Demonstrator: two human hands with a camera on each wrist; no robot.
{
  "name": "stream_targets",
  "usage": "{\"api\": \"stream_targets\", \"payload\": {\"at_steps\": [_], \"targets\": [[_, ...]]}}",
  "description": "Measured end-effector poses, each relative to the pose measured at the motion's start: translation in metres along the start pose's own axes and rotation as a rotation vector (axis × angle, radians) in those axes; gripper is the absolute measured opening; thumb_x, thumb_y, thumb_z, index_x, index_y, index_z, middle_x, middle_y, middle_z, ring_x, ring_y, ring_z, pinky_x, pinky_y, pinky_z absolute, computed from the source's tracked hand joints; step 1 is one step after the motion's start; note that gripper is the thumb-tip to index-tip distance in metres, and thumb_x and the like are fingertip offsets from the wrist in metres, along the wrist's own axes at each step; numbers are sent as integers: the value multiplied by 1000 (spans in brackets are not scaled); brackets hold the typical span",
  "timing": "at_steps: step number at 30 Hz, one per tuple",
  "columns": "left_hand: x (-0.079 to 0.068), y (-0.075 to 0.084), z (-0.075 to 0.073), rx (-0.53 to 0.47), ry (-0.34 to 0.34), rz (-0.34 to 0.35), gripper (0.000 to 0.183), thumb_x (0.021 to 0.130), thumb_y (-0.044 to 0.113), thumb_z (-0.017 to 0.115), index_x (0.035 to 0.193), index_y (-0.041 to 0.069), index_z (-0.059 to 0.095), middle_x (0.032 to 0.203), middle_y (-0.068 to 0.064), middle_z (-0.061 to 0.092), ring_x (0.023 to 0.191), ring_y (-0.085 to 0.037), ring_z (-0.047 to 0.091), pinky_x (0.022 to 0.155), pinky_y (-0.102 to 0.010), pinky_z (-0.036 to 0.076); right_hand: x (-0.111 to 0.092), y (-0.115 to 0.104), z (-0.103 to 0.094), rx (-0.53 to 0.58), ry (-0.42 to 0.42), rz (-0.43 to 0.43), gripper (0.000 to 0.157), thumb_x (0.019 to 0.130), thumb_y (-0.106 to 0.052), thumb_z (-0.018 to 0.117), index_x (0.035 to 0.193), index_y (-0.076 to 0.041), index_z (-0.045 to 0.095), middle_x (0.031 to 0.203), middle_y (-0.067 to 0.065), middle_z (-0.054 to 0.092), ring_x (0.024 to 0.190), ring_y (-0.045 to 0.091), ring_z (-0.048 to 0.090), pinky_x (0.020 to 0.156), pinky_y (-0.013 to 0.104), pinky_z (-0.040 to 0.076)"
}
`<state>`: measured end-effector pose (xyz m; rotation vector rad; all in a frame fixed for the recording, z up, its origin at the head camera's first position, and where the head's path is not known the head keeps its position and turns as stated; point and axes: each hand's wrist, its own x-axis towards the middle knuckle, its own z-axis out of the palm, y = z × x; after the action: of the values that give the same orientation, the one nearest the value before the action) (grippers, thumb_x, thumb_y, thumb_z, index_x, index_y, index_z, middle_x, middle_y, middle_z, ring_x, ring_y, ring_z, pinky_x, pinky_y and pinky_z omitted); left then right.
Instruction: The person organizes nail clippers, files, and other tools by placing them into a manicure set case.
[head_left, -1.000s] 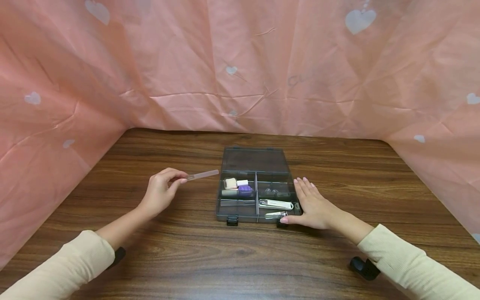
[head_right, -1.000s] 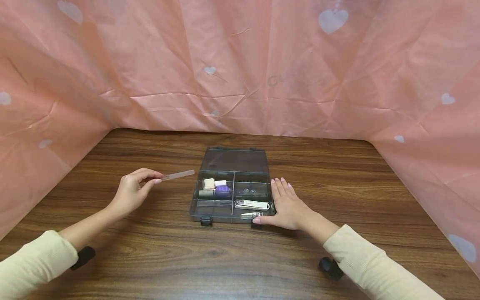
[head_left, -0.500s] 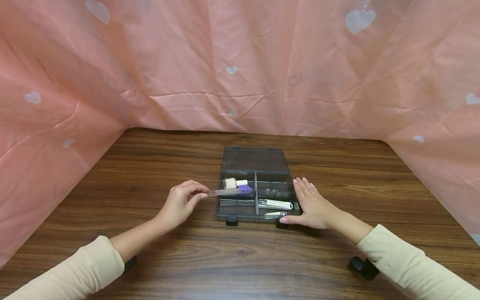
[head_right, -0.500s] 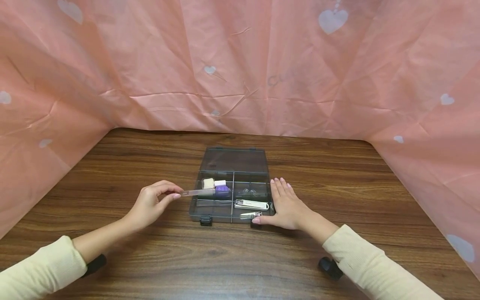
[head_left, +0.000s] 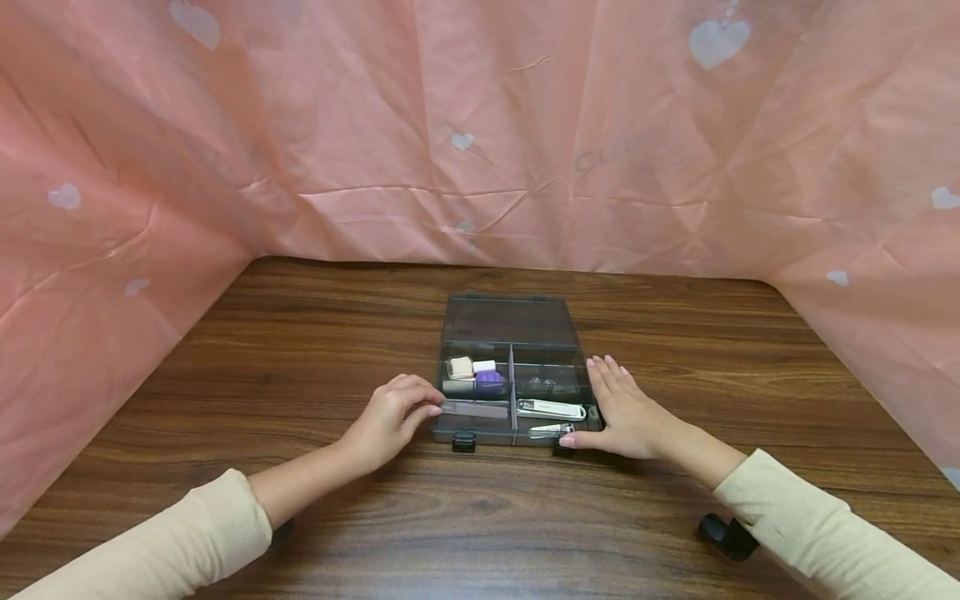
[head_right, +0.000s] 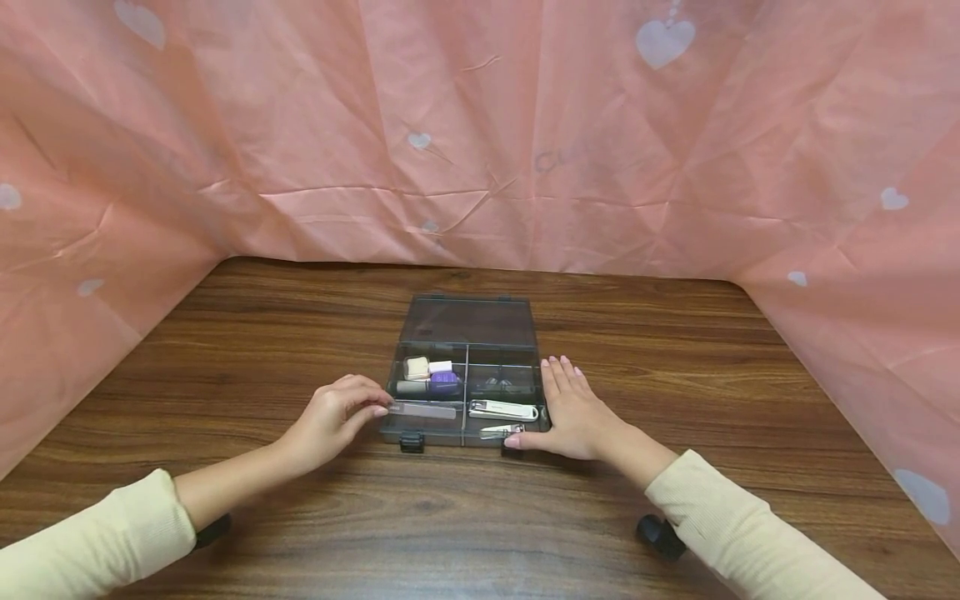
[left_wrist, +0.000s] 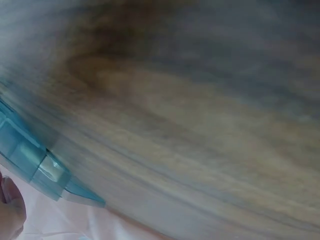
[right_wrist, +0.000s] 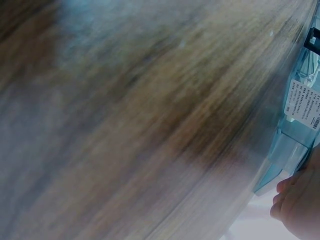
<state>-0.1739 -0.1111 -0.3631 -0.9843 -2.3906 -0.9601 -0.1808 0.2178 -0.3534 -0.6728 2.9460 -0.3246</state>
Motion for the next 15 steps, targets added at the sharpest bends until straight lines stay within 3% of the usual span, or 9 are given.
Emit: {"api": "stream_targets", "payload": {"at_steps": [6, 15], "targets": [[7, 2, 0, 102, -119, 89, 7, 79, 1, 69, 86, 0, 69, 83, -3, 66, 80, -16, 57, 71, -23, 51, 0, 0, 0, -3, 3, -4, 115, 75, -68, 58, 142, 15, 15, 148, 34, 15, 139, 48, 11, 112, 57, 14], [19, 5, -2, 184, -277, 136, 6, 81, 7, 68, 84, 3, 72, 80, -2, 67, 78, -14, 56, 69, -21, 50, -1, 0, 0, -1, 8, -5, 114, 75, -68, 58, 141, 15, 15, 148, 35, 16, 138, 48, 11, 112, 58, 15]]}}
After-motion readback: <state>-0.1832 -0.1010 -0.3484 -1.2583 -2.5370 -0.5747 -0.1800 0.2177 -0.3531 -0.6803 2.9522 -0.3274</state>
